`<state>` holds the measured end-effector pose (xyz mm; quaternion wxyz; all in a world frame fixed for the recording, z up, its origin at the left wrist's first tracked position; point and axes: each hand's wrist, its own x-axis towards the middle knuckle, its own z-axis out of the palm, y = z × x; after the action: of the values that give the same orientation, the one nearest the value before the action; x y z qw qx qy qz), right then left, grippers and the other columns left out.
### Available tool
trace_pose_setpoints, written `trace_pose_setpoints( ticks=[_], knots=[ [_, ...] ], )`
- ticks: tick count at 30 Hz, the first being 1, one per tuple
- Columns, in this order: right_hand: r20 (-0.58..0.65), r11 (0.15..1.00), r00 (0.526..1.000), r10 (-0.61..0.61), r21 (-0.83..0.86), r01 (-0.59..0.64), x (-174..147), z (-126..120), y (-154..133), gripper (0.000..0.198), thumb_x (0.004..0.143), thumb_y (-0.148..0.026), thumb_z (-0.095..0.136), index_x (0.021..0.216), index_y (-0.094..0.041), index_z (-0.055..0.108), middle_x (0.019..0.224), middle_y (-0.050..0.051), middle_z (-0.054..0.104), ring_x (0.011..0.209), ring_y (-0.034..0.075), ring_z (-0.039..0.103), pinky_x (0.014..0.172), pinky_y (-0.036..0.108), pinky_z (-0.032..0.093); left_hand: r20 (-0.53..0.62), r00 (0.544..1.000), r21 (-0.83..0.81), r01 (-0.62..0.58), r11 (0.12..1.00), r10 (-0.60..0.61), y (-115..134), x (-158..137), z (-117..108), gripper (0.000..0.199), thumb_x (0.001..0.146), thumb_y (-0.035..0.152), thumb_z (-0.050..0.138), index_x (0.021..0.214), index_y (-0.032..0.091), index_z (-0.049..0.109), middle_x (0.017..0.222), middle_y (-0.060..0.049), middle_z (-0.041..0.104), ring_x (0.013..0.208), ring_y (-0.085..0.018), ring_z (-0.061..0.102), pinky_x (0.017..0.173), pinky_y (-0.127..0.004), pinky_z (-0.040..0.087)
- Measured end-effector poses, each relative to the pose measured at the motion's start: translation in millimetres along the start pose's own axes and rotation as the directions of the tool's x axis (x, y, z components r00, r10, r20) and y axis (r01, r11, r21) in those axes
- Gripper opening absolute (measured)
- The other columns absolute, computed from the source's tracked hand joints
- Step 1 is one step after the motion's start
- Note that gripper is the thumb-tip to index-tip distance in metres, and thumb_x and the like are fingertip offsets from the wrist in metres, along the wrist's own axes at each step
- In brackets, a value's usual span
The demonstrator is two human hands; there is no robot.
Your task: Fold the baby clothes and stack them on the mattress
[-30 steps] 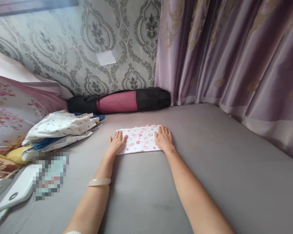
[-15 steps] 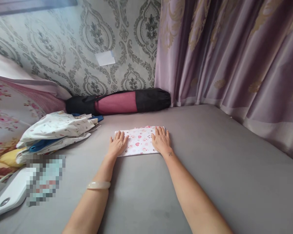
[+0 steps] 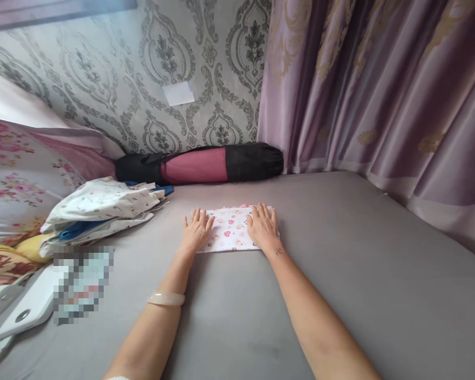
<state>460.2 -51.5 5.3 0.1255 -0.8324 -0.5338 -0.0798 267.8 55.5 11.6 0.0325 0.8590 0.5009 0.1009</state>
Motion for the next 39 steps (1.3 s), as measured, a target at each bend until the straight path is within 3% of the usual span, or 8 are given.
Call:
trace_pose_setpoints(
  ticks=[3,9,17,25,30,39],
  knots=[
    [0.010,0.999,0.999,-0.048,0.023,0.048,0,1,-8,0.054,0.099,-0.035,0.023,0.144,-0.011,0.040,0.152,0.013,0.034,0.141,0.026,0.026,0.115,0.046,0.012,-0.021,0.998,0.018,-0.053,0.998,0.053,4,0,3,0.064,0.097,0.051,0.015,0.144,0.012,0.037,0.154,-0.015,0.029,0.145,-0.027,0.021,0.118,-0.049,0.012],
    [0.045,0.998,0.998,-0.048,0.035,0.047,-2,9,-10,0.053,0.098,-0.034,0.024,0.143,-0.012,0.042,0.152,0.010,0.035,0.141,0.024,0.025,0.115,0.046,0.015,0.086,0.993,-0.003,-0.076,0.997,0.076,4,0,11,0.064,0.096,0.052,0.017,0.147,0.015,0.031,0.155,-0.014,0.028,0.144,-0.028,0.022,0.116,-0.046,0.019],
    [0.052,0.998,0.997,-0.049,0.037,0.047,-1,10,-8,0.053,0.098,-0.034,0.024,0.143,-0.011,0.042,0.152,0.010,0.035,0.141,0.025,0.025,0.115,0.045,0.015,0.075,0.994,-0.001,-0.079,0.997,0.079,4,-1,10,0.066,0.097,0.051,0.015,0.146,0.011,0.032,0.154,-0.015,0.028,0.144,-0.029,0.022,0.116,-0.047,0.019],
    [-0.005,0.994,0.996,-0.086,0.062,0.086,-4,1,-28,0.053,0.098,-0.032,0.024,0.144,-0.011,0.041,0.153,0.012,0.033,0.142,0.026,0.024,0.116,0.046,0.011,-0.060,0.989,0.049,-0.130,0.990,0.133,29,-9,10,0.064,0.097,0.047,0.016,0.143,0.009,0.037,0.152,-0.018,0.033,0.143,-0.030,0.023,0.116,-0.050,0.016],
    [0.047,0.995,0.996,-0.076,0.065,0.073,-10,7,-35,0.052,0.096,-0.030,0.028,0.144,-0.014,0.040,0.153,0.011,0.033,0.141,0.026,0.026,0.115,0.047,0.011,-0.001,0.983,0.025,-0.183,0.983,0.184,43,-17,21,0.061,0.097,0.044,0.017,0.145,0.009,0.036,0.153,-0.017,0.031,0.143,-0.031,0.022,0.116,-0.051,0.017],
    [0.075,0.996,0.995,-0.072,0.049,0.068,-11,4,-34,0.053,0.096,-0.028,0.028,0.144,-0.013,0.039,0.153,0.013,0.032,0.141,0.026,0.025,0.115,0.047,0.011,-0.001,0.983,0.024,-0.182,0.983,0.182,43,-18,22,0.062,0.097,0.045,0.019,0.144,0.009,0.036,0.152,-0.018,0.032,0.142,-0.032,0.024,0.116,-0.051,0.017]
  ],
)
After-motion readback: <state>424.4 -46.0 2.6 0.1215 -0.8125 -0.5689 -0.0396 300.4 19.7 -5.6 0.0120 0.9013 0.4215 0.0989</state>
